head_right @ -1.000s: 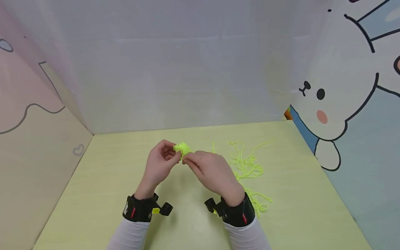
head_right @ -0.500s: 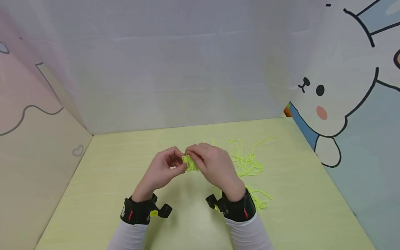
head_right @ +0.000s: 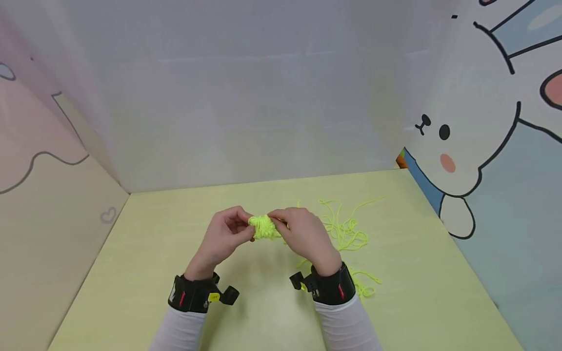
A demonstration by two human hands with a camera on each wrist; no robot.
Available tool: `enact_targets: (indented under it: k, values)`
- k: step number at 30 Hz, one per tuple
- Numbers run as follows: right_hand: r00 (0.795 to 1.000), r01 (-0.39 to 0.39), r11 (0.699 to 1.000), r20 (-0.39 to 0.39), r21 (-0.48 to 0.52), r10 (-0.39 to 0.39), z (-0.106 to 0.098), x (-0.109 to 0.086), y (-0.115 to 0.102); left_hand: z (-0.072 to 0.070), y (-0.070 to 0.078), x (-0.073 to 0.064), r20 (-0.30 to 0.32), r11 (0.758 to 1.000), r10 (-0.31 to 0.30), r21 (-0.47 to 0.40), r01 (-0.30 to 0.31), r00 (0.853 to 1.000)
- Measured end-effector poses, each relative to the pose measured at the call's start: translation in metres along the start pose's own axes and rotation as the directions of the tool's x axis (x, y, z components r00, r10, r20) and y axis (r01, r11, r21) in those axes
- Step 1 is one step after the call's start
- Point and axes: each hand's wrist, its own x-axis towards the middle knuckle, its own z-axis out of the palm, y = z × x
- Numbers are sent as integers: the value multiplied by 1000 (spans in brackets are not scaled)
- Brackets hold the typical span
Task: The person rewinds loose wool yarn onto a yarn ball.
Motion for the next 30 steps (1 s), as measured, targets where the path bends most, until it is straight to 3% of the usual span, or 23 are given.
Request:
enact_targets:
  k: [7,12,15,22,30]
  values:
    - [989,35,999,148,-36,-29,4,-1,-6,-4,-4,1,-181,999,8,-34,-15,983]
    - [973,75,997,220,-13,-70,3,-8,-15,-7,-8,4,-252,1000,7,-5,-8,968]
    - [966,101,995,241,-13,-95,0,-11,-20,-7,-13,5,-280,998,17,59,-1,960]
    - [971,160,986,186,-40,-150,-8,-16,-27,-8,-16,4,-237,967,47,254,15,970]
    - [971,234,971,55,-55,-232,-13,-17,-27,-11,-11,1,-152,962,6,272,36,988]
